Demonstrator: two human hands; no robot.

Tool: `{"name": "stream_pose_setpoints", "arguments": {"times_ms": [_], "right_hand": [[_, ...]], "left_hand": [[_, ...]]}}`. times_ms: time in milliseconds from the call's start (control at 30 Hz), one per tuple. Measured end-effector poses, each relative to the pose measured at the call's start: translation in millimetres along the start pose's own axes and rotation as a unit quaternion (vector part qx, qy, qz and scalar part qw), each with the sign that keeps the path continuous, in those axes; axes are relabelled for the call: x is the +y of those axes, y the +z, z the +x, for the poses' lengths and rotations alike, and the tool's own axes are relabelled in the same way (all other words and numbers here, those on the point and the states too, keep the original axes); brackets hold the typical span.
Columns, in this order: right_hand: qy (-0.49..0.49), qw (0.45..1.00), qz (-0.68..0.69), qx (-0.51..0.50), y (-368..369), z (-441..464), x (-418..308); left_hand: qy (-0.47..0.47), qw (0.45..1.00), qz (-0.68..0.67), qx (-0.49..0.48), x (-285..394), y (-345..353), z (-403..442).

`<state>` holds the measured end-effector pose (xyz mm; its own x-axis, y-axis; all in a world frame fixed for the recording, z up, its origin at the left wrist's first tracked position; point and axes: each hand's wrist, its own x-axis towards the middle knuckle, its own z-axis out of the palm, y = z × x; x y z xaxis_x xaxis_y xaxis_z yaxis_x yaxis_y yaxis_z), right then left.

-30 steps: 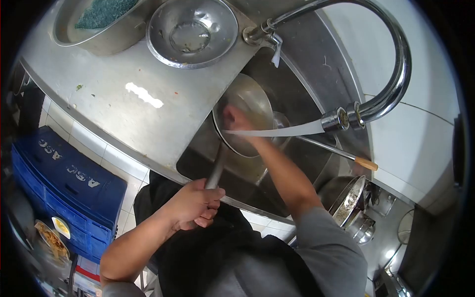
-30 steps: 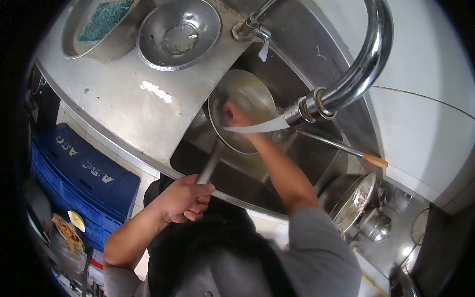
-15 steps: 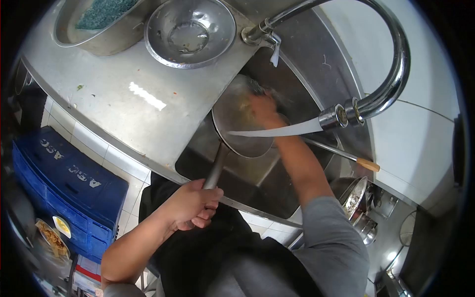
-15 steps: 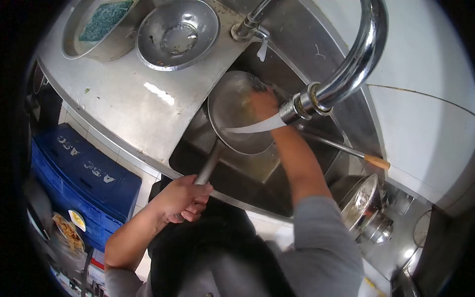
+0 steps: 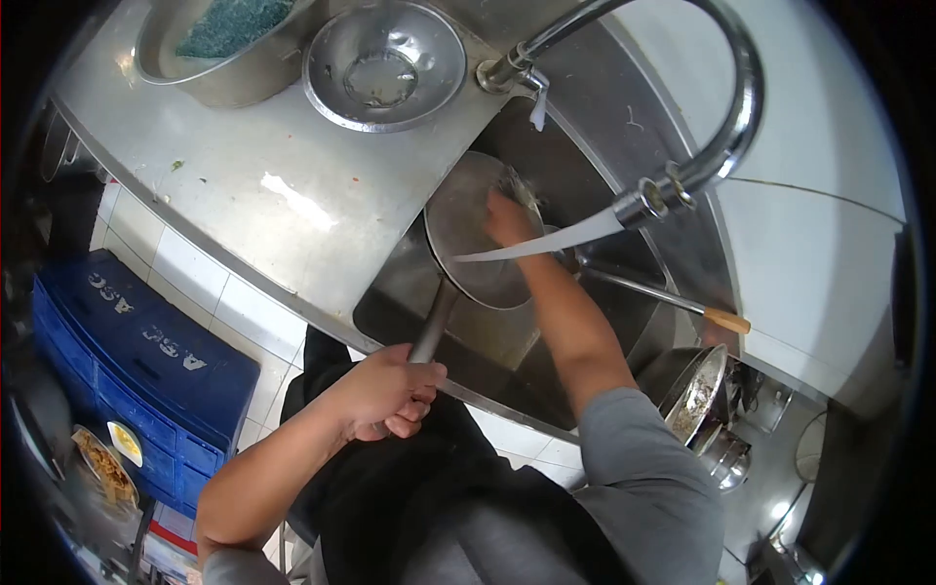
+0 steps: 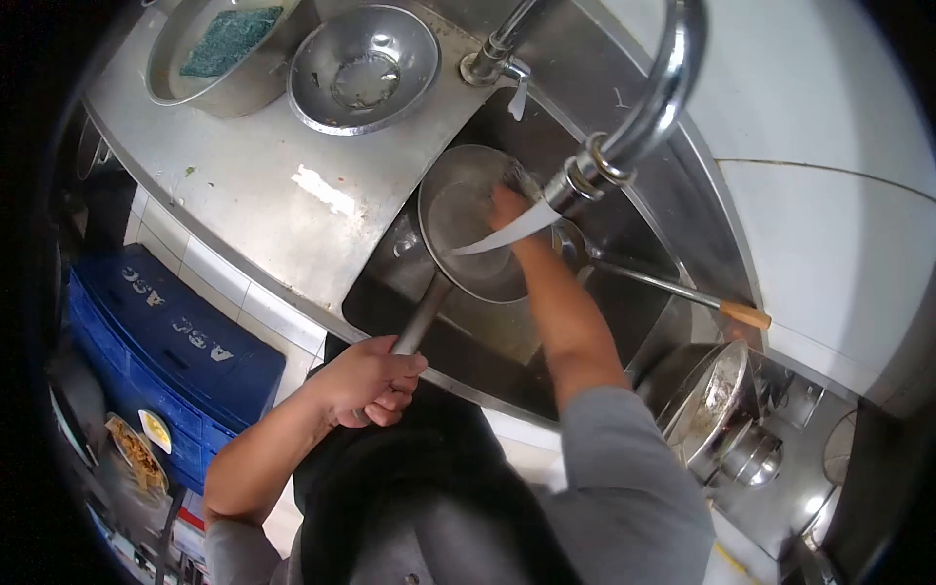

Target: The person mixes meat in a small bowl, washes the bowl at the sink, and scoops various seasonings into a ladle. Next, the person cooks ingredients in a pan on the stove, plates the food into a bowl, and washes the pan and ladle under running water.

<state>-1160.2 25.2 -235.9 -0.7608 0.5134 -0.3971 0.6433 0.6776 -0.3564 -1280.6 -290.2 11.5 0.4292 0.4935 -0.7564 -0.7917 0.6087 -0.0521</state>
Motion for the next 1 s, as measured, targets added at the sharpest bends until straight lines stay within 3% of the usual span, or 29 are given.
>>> {"name": "stream_pose_setpoints", "arguments": {"times_ms": [67,133,200,267,333,433,500,533,600,633,700,833,900,1000], "right_hand": [[0.009,0.989,-0.139,0.047,3,-51,27],[0.007,0.978,-0.209,-0.002,-39,-103,6],[0.020,0.976,-0.211,0.051,-58,-145,-6],[0.065,0.976,-0.203,0.037,-63,-172,-2],[0.106,0.975,-0.194,0.021,-62,-185,5],[0.170,0.966,-0.194,0.004,-59,-197,2],[0.177,0.972,-0.022,0.151,-64,-205,-19],[0.184,0.970,-0.018,0.159,-69,-210,-36],[0.052,0.981,0.030,0.187,-78,-225,-76],[0.061,0.979,0.032,0.194,-77,-229,-90],[-0.100,0.990,0.043,0.088,-74,-228,-111],[-0.019,0.998,-0.016,0.050,-56,-167,-81],[0.096,0.977,-0.012,0.190,-61,-149,-88],[0.091,0.989,-0.045,0.109,-71,-150,-118]], "left_hand": [[0.012,1.000,0.016,-0.016,-10,2,-3],[0.060,0.975,0.199,0.084,-22,15,-15],[0.078,0.968,0.230,0.057,-42,-3,-26],[0.257,0.813,0.500,0.150,-65,-12,-34],[0.240,0.801,0.517,0.182,-76,-12,-51],[0.286,0.745,0.569,0.199,-85,-20,-68],[0.104,0.921,0.358,0.108,-73,-16,-86],[0.103,0.917,0.369,0.107,-72,-19,-89],[0.059,0.955,0.286,0.051,-70,-35,-87],[0.054,0.952,0.297,0.048,-68,-40,-87],[0.007,0.982,0.185,-0.024,-62,-50,-85],[-0.015,0.987,0.150,-0.059,-61,-64,-80],[-0.012,0.987,0.142,-0.079,-60,-66,-84],[-0.011,0.985,0.166,-0.045,-62,-63,-87]]}}
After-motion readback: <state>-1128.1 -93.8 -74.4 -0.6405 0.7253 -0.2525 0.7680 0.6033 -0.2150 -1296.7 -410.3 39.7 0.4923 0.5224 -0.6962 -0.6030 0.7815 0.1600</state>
